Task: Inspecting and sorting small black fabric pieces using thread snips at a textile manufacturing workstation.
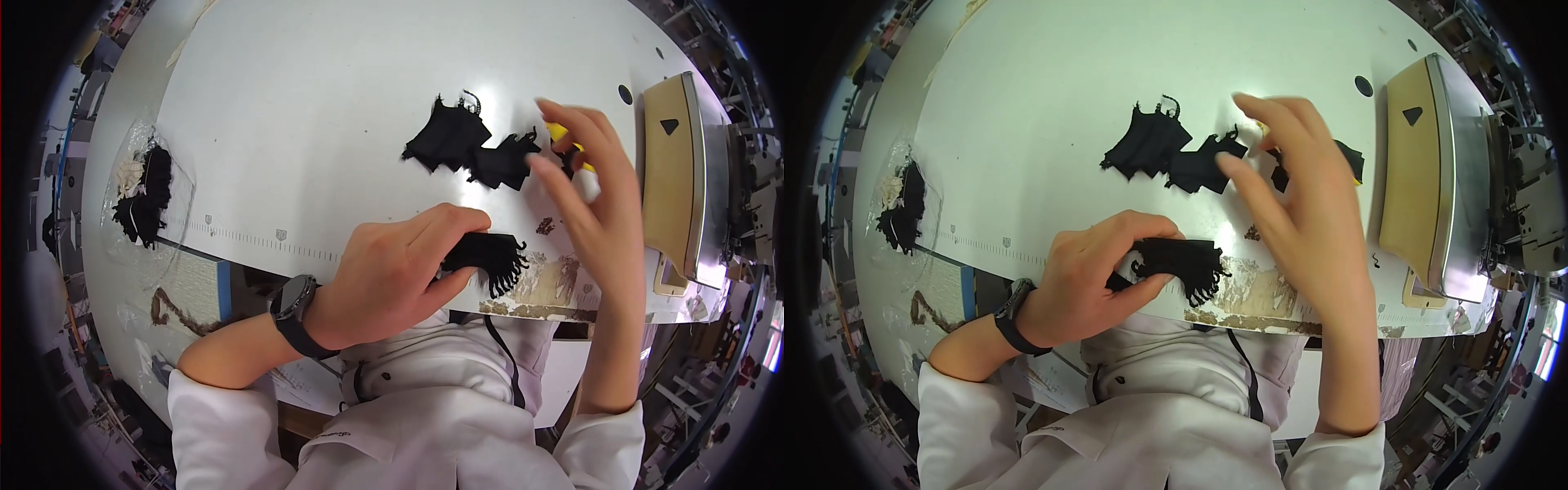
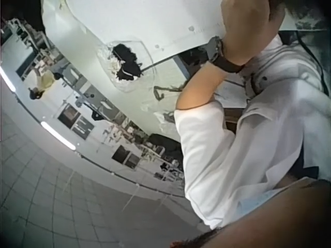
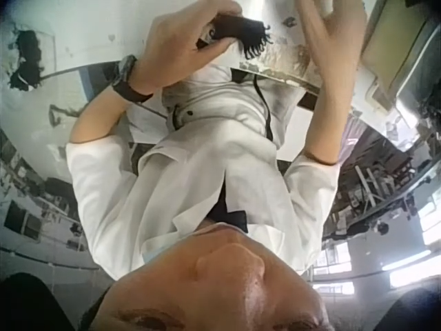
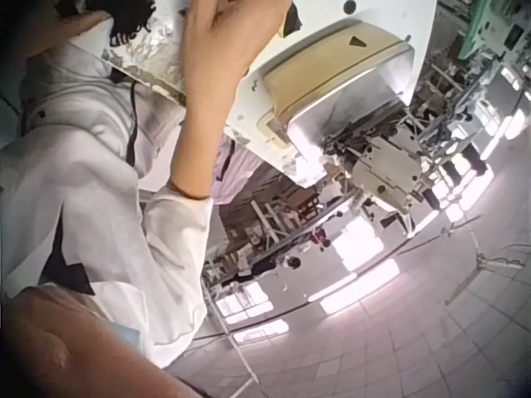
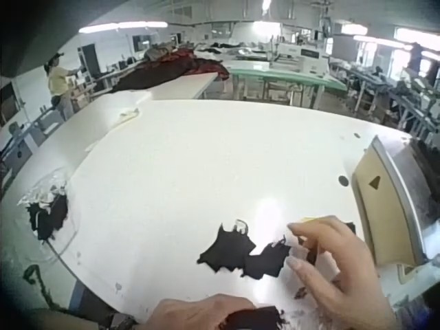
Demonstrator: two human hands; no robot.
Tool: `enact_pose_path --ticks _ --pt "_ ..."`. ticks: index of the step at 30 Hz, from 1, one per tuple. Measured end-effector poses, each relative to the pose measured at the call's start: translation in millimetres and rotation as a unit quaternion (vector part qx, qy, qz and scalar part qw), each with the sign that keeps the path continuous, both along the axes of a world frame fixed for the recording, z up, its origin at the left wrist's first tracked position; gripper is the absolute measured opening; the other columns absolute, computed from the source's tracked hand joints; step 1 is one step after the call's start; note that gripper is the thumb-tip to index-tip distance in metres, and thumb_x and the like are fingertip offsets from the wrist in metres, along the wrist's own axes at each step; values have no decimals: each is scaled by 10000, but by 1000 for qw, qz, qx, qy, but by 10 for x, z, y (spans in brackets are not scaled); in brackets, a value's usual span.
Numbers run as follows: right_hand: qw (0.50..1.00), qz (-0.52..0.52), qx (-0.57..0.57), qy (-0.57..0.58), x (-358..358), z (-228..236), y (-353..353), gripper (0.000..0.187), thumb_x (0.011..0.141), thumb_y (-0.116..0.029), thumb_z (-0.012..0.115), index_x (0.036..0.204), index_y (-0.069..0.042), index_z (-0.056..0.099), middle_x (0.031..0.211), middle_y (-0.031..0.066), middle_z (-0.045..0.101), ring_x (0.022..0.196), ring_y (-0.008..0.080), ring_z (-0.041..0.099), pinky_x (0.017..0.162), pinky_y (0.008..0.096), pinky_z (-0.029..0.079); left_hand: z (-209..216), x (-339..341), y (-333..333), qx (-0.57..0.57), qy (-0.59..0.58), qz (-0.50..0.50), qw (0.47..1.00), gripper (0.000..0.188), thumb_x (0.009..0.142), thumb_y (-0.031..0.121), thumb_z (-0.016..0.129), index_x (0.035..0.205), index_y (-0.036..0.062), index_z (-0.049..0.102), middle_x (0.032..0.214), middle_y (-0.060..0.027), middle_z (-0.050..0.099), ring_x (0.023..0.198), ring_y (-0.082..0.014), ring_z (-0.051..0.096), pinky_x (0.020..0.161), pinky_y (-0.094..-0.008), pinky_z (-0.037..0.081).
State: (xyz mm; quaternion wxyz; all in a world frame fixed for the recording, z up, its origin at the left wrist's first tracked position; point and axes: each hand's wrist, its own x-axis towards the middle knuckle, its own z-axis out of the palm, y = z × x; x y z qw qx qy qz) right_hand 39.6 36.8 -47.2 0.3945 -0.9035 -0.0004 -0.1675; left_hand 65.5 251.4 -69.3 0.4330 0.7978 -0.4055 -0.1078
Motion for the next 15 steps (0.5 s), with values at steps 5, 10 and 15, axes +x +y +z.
enact_pose_path --ticks 5,10,15 --pt "984 48 23 167 95 48 10 203 795 -34 714 951 48 615 841 82 594 733 191 569 666 296 471 -104 0 2 -45 -46 -13 998 332 721 3 754 1035 67 669 995 -58 664 670 -167 629 546 -261 487" --pt "979 -1 141 151 -131 -30 124 136 788 35 676 896 31 592 839 69 608 722 118 574 702 263 478 -53 -9 30 -34 -47 -2 998 349 692 8 758 1021 107 700 1091 -31 589 535 -100 449 474 -238 367" --pt "994 27 93 55 -281 -76 220 169 772 66 661 912 10 586 846 78 610 773 176 617 741 273 498 -46 4 46 -33 -57 21 998 356 673 21 769 1008 134 727 1252 -59 517 509 -78 332 463 -230 311"
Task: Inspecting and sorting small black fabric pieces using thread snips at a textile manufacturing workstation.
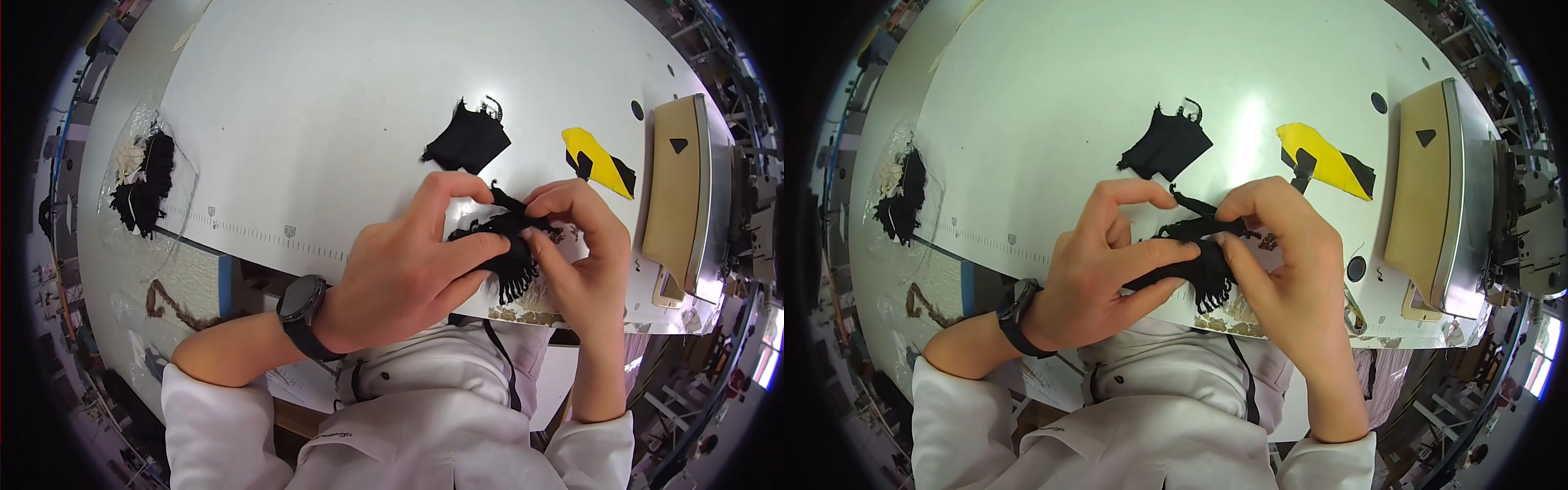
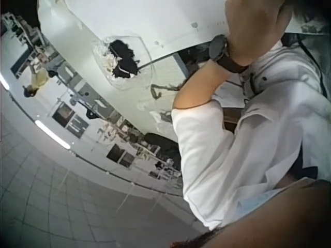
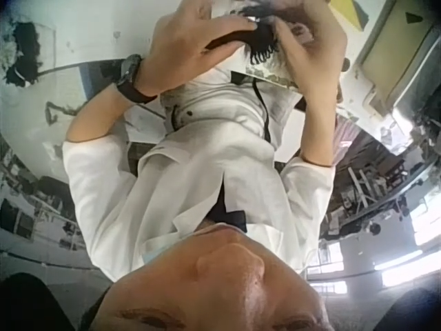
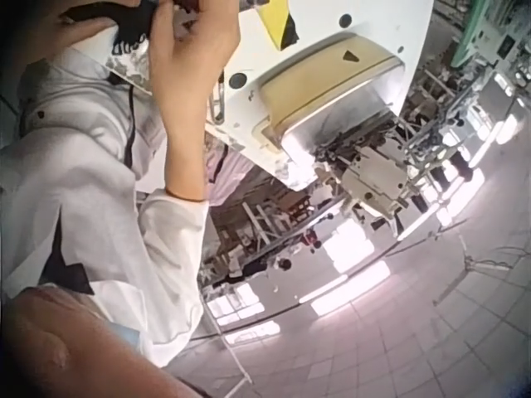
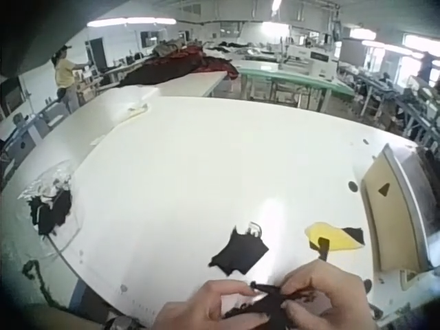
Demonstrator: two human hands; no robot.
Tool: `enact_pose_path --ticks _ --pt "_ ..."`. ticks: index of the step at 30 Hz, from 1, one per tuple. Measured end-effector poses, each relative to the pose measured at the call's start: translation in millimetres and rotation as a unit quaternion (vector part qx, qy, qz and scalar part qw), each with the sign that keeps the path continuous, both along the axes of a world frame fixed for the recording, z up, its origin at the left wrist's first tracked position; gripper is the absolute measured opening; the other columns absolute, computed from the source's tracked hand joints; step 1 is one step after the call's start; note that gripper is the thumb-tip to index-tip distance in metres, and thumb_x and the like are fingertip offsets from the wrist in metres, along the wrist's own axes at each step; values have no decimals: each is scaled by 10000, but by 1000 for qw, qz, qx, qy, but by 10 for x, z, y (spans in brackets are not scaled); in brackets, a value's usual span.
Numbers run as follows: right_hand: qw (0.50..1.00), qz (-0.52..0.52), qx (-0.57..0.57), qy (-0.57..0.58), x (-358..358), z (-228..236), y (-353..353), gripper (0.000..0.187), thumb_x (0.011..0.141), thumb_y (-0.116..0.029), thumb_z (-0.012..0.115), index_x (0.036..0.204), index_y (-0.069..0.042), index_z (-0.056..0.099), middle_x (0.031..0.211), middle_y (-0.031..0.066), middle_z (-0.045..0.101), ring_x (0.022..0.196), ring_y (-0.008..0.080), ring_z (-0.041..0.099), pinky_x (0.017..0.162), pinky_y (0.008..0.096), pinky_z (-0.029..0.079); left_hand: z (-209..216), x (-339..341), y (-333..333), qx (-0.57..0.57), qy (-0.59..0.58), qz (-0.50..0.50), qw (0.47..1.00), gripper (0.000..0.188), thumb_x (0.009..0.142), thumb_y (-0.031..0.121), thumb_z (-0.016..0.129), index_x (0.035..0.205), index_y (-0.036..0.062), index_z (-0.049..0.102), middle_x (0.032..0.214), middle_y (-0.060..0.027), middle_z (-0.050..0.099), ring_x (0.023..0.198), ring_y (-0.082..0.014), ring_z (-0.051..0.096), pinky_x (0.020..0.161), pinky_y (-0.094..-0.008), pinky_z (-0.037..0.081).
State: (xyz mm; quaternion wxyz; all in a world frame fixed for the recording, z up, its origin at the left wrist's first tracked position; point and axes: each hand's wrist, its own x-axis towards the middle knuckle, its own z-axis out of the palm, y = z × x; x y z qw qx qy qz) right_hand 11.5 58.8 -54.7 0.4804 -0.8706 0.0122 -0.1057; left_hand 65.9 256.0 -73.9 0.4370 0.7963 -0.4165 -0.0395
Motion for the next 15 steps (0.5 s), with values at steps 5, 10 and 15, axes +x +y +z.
enact_pose_path --ticks 5,10,15 --pt "985 37 -170 -7 -7 53 -13 209 764 64 653 956 -14 624 912 122 628 856 312 629 725 362 494 31 -6 -18 -2 -5 9 1000 332 678 20 769 987 132 720 1390 -92 499 512 -80 355 475 -228 338" --pt "987 56 -152 -20 -77 110 72 290 784 82 620 1057 -14 619 972 149 641 893 345 630 758 398 502 -138 20 -37 -60 23 -25 998 522 713 21 774 1181 78 549 1340 -83 574 522 -113 408 506 -251 398" --pt "981 117 -139 -68 -162 6 71 335 794 59 646 1123 31 590 1102 189 639 959 356 637 829 417 517 -39 -10 -20 9 61 1 998 640 717 40 786 1266 31 458 1231 -89 624 604 -149 525 559 -257 447"
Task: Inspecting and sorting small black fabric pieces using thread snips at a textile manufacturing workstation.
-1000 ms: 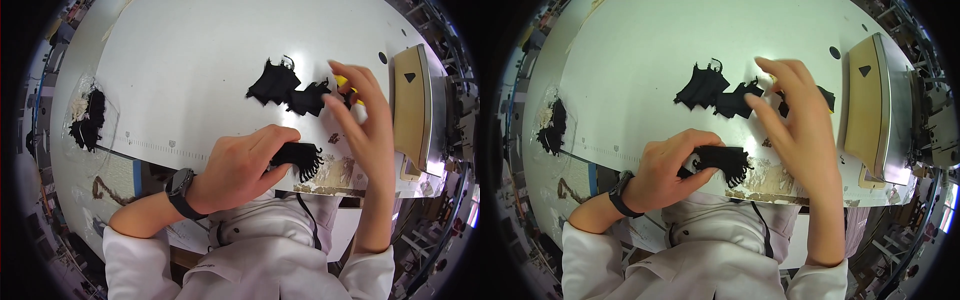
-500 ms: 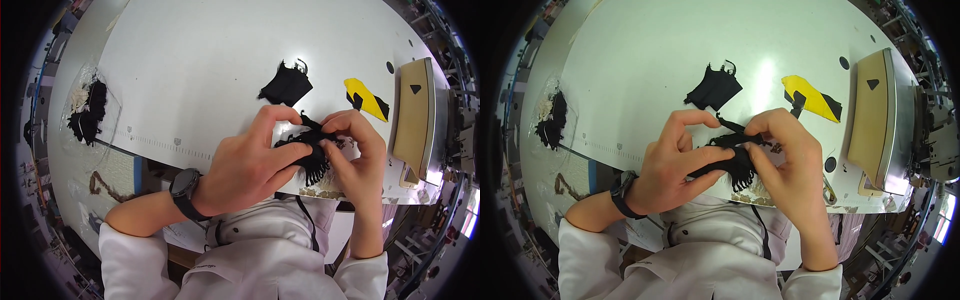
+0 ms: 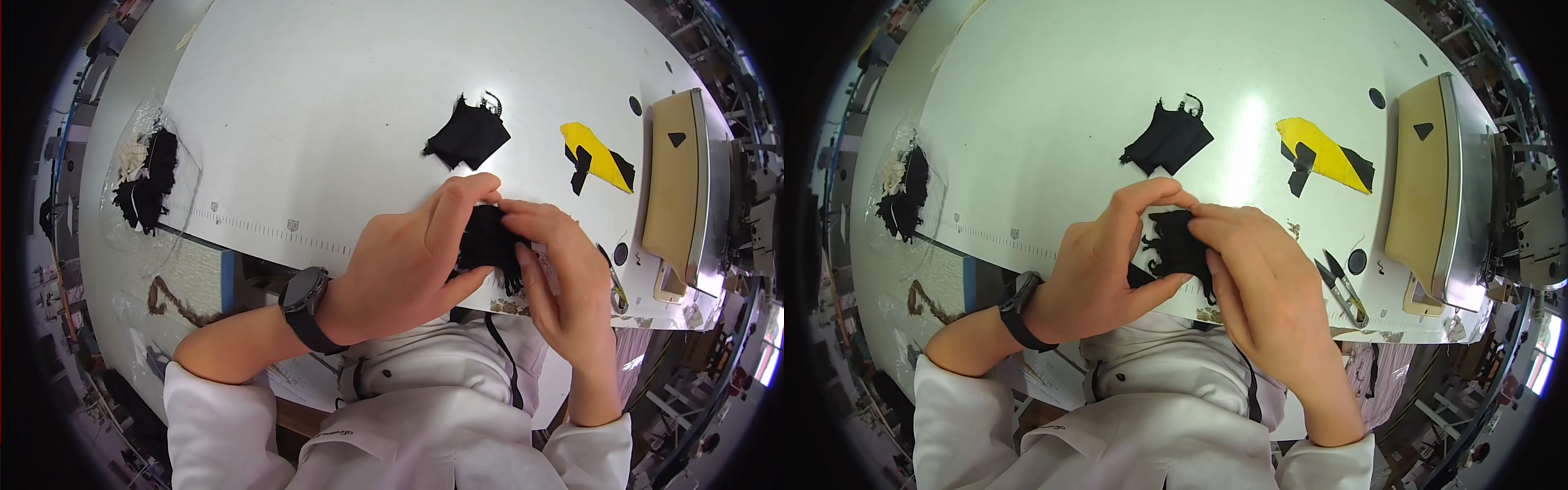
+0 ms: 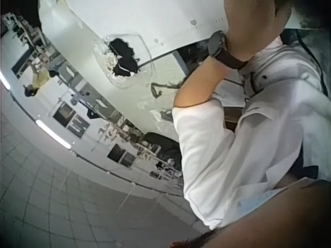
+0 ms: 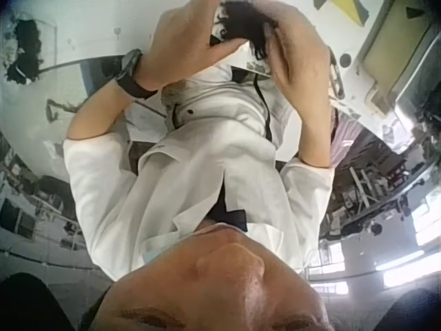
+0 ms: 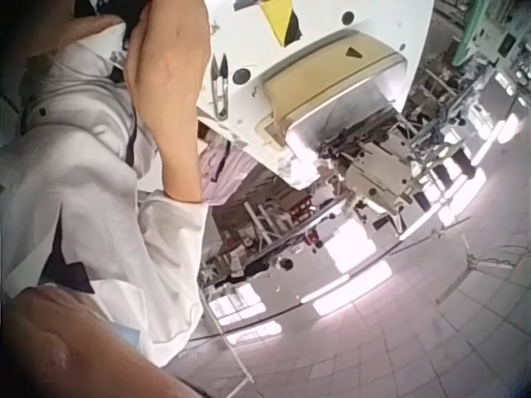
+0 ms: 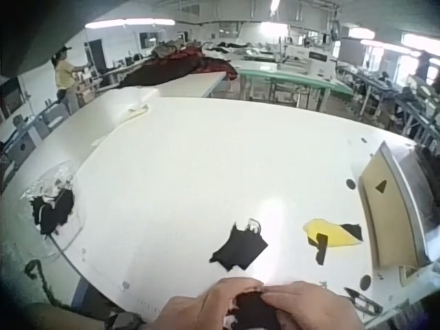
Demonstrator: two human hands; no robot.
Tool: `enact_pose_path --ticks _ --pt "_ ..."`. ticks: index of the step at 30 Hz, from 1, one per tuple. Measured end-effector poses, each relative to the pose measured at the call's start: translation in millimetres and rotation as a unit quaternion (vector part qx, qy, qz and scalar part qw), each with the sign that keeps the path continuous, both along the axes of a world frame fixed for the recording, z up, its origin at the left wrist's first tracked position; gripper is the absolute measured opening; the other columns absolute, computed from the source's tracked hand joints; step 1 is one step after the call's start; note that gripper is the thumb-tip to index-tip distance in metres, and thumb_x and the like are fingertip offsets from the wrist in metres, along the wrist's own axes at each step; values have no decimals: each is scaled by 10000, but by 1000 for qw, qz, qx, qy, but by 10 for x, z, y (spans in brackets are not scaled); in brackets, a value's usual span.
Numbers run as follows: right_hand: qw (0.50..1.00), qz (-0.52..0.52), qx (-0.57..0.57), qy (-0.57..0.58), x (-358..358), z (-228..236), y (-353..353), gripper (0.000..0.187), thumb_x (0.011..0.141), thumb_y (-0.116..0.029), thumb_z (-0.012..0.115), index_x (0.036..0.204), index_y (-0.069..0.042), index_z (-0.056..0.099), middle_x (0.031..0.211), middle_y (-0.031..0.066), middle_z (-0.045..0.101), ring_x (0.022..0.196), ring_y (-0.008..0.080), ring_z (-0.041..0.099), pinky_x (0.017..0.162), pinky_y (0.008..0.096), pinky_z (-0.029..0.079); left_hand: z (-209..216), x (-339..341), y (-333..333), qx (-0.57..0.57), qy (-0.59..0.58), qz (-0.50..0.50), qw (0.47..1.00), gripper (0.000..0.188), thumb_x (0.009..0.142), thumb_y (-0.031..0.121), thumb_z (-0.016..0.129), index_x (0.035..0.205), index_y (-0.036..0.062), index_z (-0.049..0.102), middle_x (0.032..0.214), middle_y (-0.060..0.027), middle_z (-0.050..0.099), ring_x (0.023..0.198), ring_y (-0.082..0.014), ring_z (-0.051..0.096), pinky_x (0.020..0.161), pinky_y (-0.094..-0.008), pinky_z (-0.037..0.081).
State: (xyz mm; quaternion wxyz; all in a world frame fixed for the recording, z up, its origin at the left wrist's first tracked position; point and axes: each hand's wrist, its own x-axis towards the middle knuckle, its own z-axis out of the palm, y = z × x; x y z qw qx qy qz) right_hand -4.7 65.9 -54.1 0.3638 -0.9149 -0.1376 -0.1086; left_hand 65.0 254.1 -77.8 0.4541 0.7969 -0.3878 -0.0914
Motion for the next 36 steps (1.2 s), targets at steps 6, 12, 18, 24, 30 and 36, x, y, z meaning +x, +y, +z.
enact_pose_path --ticks 6,12,18,24,30,36 --pt "983 -16 -180 20 -191 44 145 529 819 -220 712 1282 4 589 1375 148 555 1250 292 552 1038 444 415 9 -7 8 -6 -37 -9 999 698 714 46 783 1324 29 444 1157 -95 638 679 -175 609 613 -279 496" --pt "972 -25 -230 27 -351 -70 160 653 894 -417 608 1405 -23 509 1475 145 479 1385 299 437 1167 491 220 -43 -20 -14 -18 -51 10 998 683 721 45 777 1323 35 456 1129 -94 652 754 -208 657 644 -293 518" --pt "992 -46 -117 28 -288 -49 115 658 836 -253 692 1420 -33 484 1471 147 470 1341 298 461 1128 494 286 3 -31 22 -3 -28 -3 1000 662 723 29 773 1307 39 461 1120 -94 654 816 -222 676 671 -309 538" --pt "992 -104 56 -32 453 117 -28 203 937 -74 565 1103 25 625 1048 179 633 933 333 625 831 367 487 24 -34 49 2 -58 -18 998 463 724 3 763 1139 42 563 1062 -91 645 809 -229 669 664 -306 541" --pt "996 -13 -89 19 1024 86 35 271 925 -152 635 1171 -40 622 998 116 585 865 254 604 771 354 497 28 -13 15 -12 -32 -18 999 402 727 27 760 1088 42 586 1053 -93 631 820 -231 661 650 -299 536" --pt "991 -55 -67 107 877 79 53 152 853 -54 679 974 -7 600 888 73 551 775 208 580 692 311 464 7 -16 45 18 -28 4 999 453 747 64 748 1177 33 608 1123 -85 609 770 -208 648 608 -294 523"
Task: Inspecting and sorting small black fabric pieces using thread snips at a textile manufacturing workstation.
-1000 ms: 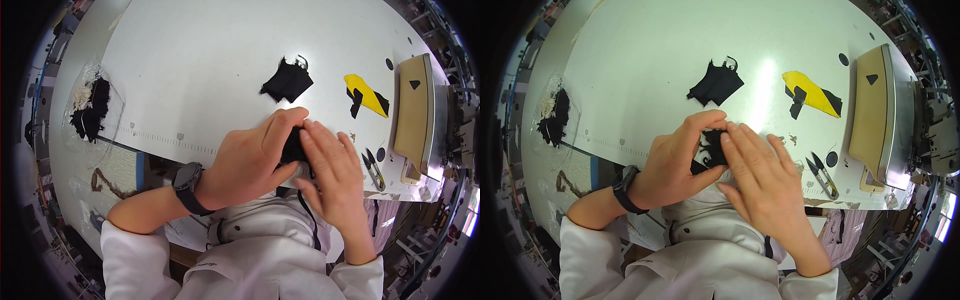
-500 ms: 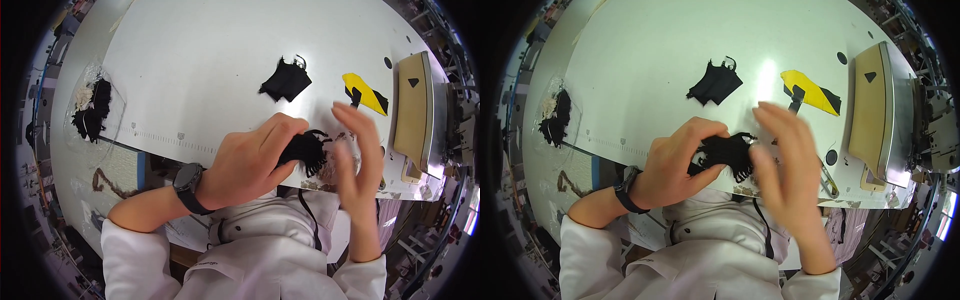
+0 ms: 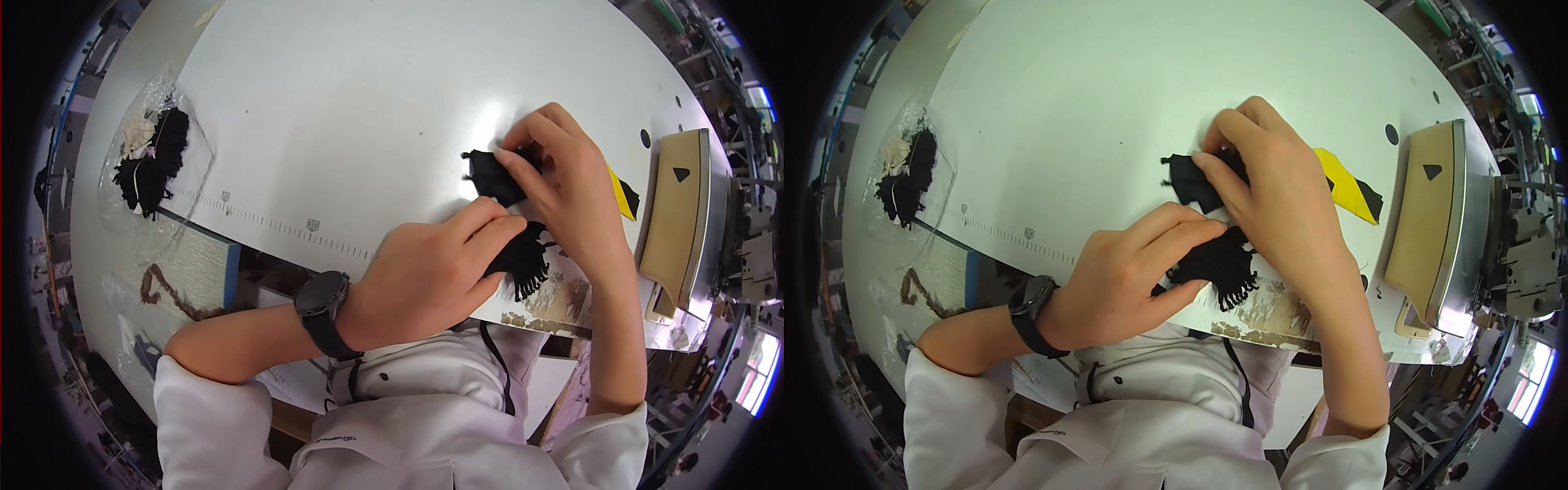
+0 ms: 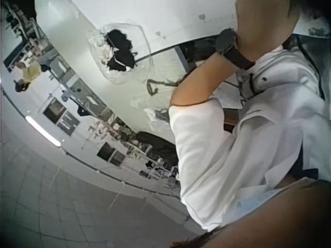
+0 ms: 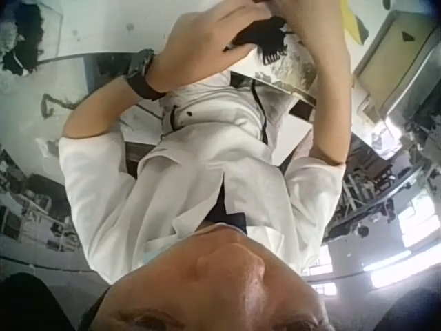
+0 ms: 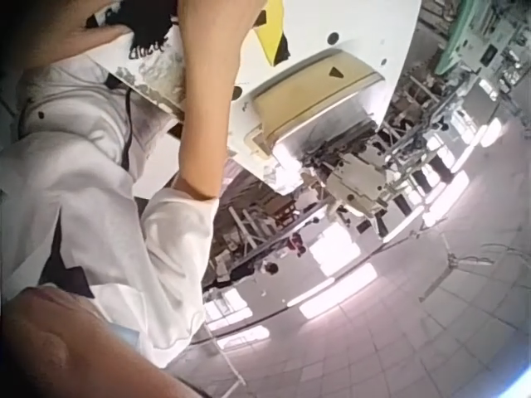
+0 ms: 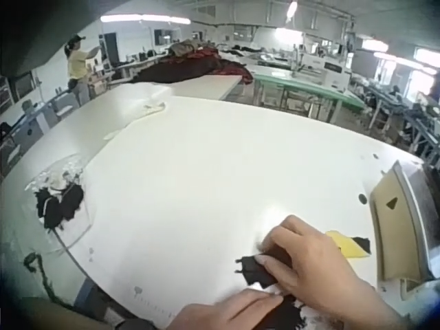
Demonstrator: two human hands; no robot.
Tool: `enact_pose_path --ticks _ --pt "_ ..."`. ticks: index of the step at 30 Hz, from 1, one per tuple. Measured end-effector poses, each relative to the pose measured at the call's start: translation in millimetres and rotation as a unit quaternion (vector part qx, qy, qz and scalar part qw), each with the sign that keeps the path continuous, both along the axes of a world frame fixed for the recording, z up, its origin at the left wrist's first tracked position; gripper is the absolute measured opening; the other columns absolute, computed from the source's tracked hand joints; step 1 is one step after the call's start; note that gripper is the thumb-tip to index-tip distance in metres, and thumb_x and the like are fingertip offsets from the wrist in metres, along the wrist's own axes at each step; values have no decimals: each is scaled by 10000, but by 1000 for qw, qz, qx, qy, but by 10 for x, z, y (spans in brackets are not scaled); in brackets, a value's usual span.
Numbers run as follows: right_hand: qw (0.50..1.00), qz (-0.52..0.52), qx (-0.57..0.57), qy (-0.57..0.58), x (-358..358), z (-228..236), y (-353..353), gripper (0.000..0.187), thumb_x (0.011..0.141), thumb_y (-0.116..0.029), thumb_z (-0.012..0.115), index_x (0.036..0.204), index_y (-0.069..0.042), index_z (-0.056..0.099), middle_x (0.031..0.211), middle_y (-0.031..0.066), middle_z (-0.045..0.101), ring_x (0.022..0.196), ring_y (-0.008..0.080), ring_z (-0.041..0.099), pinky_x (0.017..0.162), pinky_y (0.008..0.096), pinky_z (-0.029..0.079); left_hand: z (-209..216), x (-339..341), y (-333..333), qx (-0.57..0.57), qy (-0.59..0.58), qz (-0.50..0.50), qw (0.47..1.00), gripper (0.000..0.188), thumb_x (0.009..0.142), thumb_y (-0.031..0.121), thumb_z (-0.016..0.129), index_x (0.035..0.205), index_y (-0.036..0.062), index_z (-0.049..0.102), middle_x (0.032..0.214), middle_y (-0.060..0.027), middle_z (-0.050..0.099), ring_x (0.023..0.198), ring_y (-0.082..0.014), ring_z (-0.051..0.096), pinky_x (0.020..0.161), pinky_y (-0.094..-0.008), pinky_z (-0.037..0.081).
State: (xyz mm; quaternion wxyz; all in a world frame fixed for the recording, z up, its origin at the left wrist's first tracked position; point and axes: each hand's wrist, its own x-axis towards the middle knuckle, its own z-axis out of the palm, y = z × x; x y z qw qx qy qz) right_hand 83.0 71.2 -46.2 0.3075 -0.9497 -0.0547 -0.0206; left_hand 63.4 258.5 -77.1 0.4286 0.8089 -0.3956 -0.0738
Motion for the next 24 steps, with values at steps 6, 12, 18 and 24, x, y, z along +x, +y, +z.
enact_pose_path --ticks 6,12,18,24 --pt "996 -13 79 34 -163 101 -58 112 814 -8 672 903 15 609 876 122 591 752 270 598 683 366 477 -54 -11 -15 -22 -29 12 999 466 743 52 744 1194 36 630 1146 -76 609 749 -201 645 598 -296 525" --pt "996 -2 75 46 -253 132 -206 152 791 10 682 922 19 607 896 122 599 783 268 601 709 366 475 -46 -14 -16 -23 -40 12 999 455 746 51 740 1188 35 635 1143 -77 626 758 -203 651 597 -294 525" --pt "1000 -13 -9 27 -372 236 -106 154 777 21 693 894 18 592 918 146 604 812 309 607 727 377 476 -34 -18 -17 -26 -38 13 999 448 749 52 737 1185 37 636 1139 -74 630 762 -202 653 599 -294 525" --pt "991 -42 14 125 -405 284 -100 180 785 15 692 900 46 557 867 162 629 832 326 629 741 388 487 -56 -16 -1 -33 -37 -3 999 418 754 47 730 1163 40 647 1127 -72 628 765 -201 654 601 -293 525"
